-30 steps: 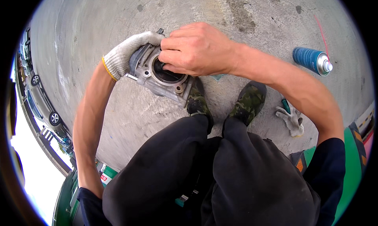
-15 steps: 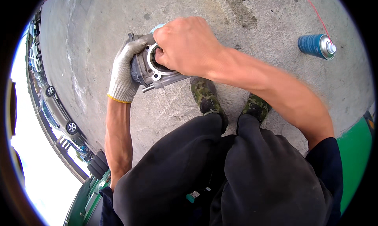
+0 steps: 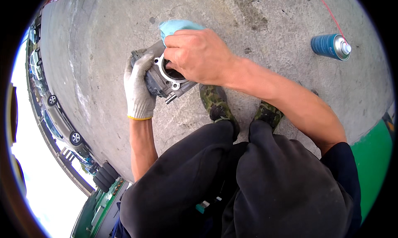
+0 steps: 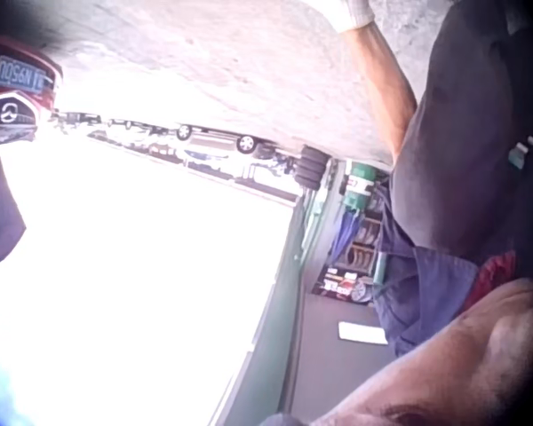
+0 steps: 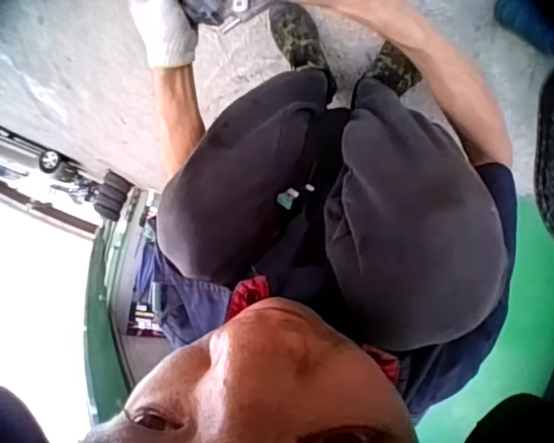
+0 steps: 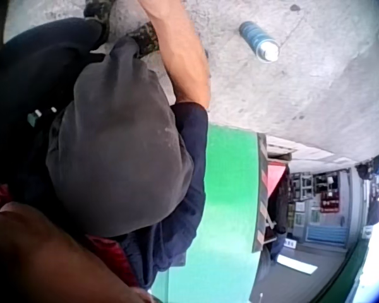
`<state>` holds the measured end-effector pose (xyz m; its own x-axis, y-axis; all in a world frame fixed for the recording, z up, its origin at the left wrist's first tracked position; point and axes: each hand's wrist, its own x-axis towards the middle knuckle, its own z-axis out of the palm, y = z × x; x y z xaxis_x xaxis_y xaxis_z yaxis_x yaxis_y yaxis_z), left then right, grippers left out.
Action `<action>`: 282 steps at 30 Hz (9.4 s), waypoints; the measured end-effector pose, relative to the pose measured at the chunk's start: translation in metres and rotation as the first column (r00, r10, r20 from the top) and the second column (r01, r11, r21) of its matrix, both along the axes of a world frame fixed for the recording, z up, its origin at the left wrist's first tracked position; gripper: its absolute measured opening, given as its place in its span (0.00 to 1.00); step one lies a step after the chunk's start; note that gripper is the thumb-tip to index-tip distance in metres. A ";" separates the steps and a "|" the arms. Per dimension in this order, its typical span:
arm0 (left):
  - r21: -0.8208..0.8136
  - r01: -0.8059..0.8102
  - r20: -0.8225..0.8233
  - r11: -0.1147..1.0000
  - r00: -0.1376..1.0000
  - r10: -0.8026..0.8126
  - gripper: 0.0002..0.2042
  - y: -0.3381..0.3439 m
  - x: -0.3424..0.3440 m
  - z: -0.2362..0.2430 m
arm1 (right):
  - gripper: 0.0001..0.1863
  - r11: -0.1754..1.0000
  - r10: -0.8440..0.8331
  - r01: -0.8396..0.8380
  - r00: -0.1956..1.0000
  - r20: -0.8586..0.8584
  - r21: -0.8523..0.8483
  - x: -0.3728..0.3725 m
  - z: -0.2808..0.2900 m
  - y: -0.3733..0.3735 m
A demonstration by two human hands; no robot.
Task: The person cleans a carburetor by repeatedly spraying it with a blue aerosol can and wiping it with a blue cloth. The person rotates the carburetor to access different surfaces and continues the spray-and-wipe cycle throughout the clip.
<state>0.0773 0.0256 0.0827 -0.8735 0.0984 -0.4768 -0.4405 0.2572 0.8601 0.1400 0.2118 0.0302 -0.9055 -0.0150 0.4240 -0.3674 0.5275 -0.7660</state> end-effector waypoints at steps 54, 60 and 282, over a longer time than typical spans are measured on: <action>0.092 -0.235 0.127 0.968 0.967 0.222 0.27 -0.001 0.029 -0.033 | 0.05 0.964 0.246 -0.222 0.954 0.169 -0.149 0.000 -0.025 0.010; -0.090 -0.307 -0.050 0.947 0.951 0.304 0.32 0.022 0.043 -0.036 | 0.10 0.996 -0.078 0.086 0.921 0.381 -0.005 -0.008 -0.041 -0.006; -0.202 -0.029 -0.056 0.979 0.998 0.018 0.24 -0.007 0.029 -0.001 | 0.16 0.967 0.255 -0.239 0.861 0.440 -0.092 0.036 0.005 0.036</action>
<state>0.1061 0.0185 0.0813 -0.8992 -0.0167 -0.4373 -0.4034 0.4188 0.8136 0.1765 0.2479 0.0348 -0.9664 -0.2566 -0.0185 -0.0988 0.4365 -0.8943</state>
